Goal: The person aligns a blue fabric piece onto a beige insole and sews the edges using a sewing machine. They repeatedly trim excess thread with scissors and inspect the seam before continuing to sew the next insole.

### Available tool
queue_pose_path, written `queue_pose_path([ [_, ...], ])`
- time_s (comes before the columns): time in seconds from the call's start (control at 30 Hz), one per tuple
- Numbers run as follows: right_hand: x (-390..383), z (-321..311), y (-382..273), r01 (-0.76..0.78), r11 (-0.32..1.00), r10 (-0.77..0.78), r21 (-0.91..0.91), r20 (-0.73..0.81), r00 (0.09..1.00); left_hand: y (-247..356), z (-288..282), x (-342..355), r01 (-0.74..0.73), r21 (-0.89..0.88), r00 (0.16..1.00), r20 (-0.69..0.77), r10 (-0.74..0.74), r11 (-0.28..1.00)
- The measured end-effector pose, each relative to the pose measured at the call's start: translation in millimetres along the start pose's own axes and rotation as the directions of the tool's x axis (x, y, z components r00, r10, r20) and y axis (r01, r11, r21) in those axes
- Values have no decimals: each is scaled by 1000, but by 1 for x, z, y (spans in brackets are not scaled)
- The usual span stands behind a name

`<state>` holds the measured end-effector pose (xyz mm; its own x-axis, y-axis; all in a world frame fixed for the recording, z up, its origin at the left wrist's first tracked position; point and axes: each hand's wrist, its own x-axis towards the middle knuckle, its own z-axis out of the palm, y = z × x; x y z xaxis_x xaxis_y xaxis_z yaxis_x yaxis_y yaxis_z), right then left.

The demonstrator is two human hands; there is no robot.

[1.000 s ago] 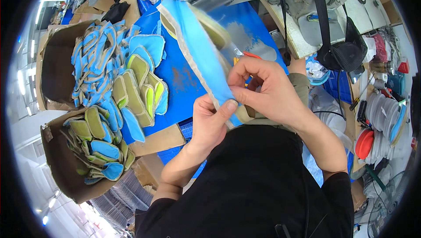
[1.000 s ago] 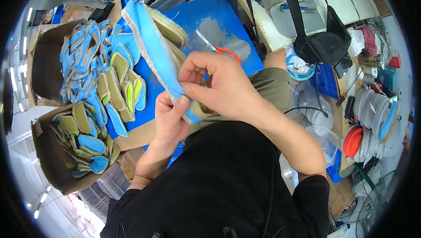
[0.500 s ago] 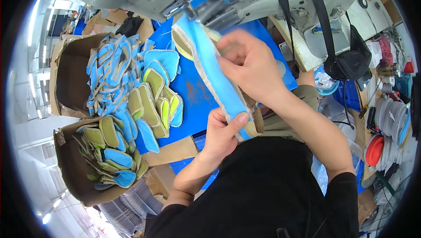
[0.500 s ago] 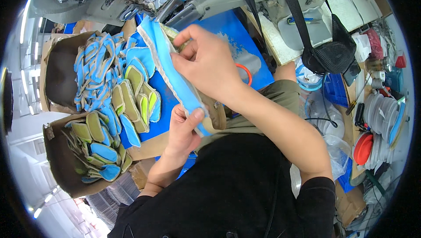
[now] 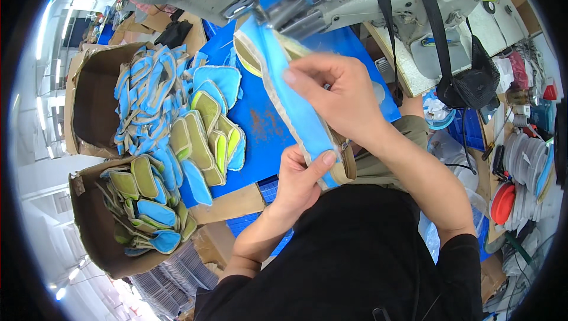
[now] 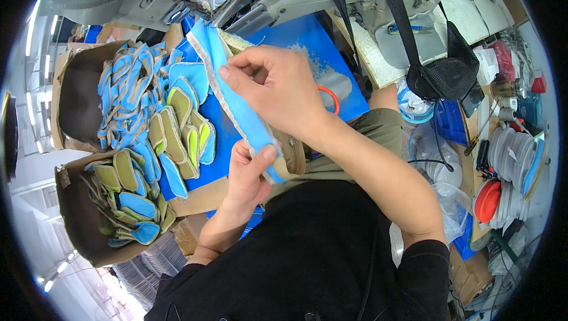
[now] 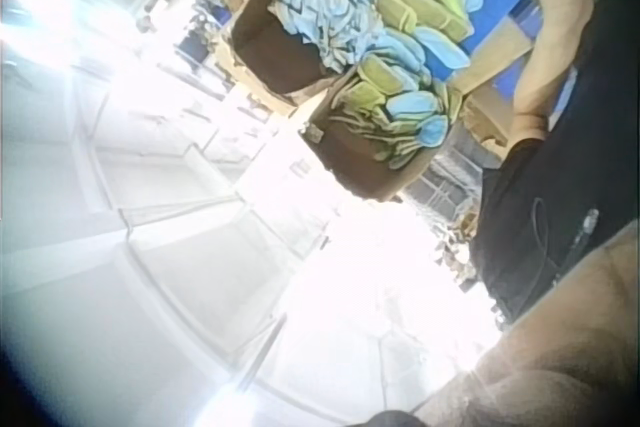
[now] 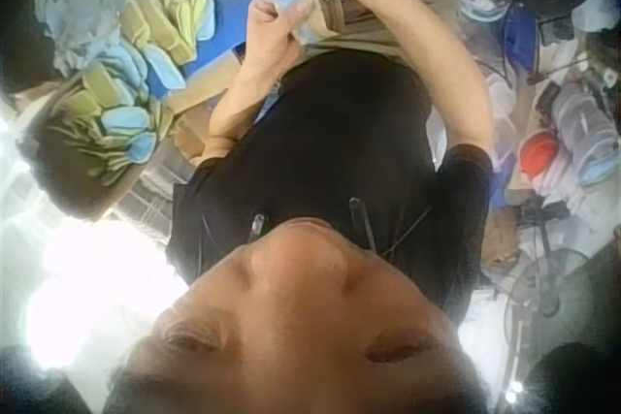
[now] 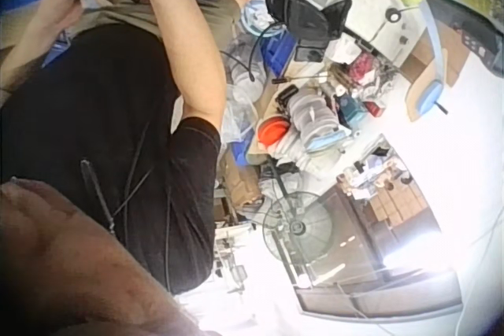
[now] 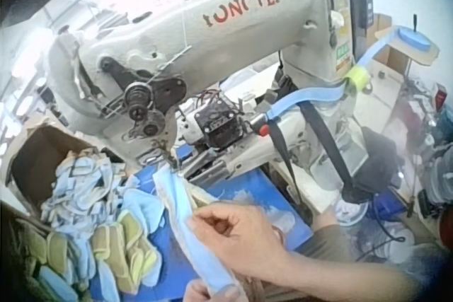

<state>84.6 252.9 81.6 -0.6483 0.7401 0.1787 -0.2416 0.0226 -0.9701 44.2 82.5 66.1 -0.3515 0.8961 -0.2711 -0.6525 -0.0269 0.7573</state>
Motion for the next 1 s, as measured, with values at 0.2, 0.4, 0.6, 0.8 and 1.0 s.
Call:
queue_pose_path([
  [0.2,-4,7,-1,-105,993,108,63,-58,992,-5,-2,1,-11,16,1000,-22,11,1000],
  [0.4,-11,-3,-2,-234,957,224,173,76,972,7,1,4,-110,264,991,-43,126,958],
  [0.6,-8,-7,-7,-231,953,221,196,72,973,81,-18,90,-285,414,920,-137,368,864],
  [0.8,-6,-5,-19,-278,923,258,267,109,960,107,-25,120,-448,629,706,-188,683,636],
  [1.0,-3,1,-28,-274,917,251,289,113,961,110,-21,109,-460,608,195,780,594,-647],
])
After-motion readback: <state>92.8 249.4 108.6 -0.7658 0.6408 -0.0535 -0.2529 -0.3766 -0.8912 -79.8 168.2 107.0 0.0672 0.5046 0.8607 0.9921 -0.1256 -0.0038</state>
